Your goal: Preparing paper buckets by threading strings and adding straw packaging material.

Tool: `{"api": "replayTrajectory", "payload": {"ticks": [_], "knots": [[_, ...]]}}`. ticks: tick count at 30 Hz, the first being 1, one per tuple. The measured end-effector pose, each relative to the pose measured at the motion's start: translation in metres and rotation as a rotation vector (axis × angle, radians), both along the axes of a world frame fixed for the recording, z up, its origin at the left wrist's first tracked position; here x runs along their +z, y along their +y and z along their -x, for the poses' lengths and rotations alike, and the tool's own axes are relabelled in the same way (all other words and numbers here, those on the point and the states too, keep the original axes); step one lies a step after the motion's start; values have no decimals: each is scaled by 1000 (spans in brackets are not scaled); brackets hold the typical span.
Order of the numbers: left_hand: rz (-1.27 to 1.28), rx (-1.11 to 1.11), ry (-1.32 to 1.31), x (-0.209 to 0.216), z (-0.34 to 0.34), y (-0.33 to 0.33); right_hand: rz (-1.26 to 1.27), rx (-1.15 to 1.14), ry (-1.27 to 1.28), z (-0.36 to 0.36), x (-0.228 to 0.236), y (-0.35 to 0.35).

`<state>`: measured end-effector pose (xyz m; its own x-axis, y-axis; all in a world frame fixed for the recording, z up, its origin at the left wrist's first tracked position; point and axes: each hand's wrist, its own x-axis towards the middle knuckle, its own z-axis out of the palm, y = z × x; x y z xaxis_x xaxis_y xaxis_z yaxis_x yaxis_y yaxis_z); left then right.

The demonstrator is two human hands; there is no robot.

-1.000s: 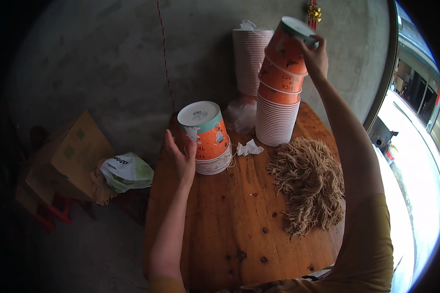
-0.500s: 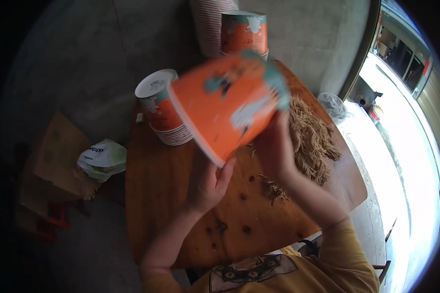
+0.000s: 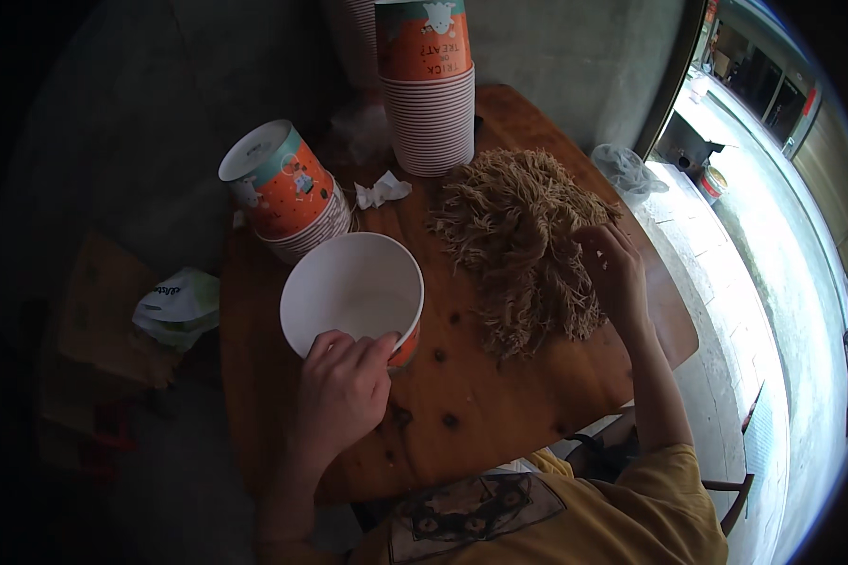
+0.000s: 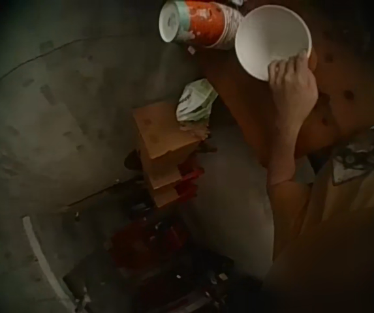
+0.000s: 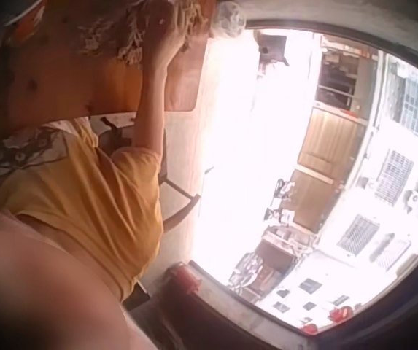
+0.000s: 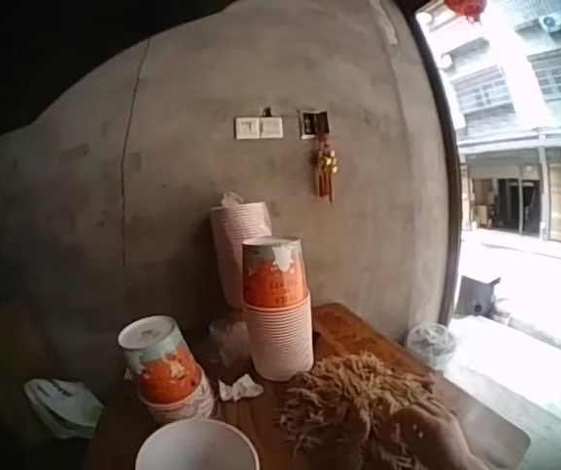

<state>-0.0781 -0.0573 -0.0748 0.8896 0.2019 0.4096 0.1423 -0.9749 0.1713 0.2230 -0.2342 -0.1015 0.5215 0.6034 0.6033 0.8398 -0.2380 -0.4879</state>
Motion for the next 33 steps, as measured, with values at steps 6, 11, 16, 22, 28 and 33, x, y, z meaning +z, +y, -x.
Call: {"api": "replayTrajectory", "payload": {"ticks": [6, 11, 16, 22, 28, 33], "knots": [[-42, 8, 19, -5, 1, 0, 167, 48, -318, 3, -18, -5], [-29, 24, 0, -10, 0, -5, 139, -87, -471, -4, -35, 17], [-22, 35, -23, -11, -1, -4, 59, -94, -194, 10, -34, 19], [12, 38, -40, -9, -2, -1, -202, 204, 106, 53, -19, -2], [78, 50, -24, -9, -2, -1, -297, 752, 376, 106, 2, -19], [123, 47, -10, -4, -5, -3, -39, 1293, 380, 179, 28, -9]]}}
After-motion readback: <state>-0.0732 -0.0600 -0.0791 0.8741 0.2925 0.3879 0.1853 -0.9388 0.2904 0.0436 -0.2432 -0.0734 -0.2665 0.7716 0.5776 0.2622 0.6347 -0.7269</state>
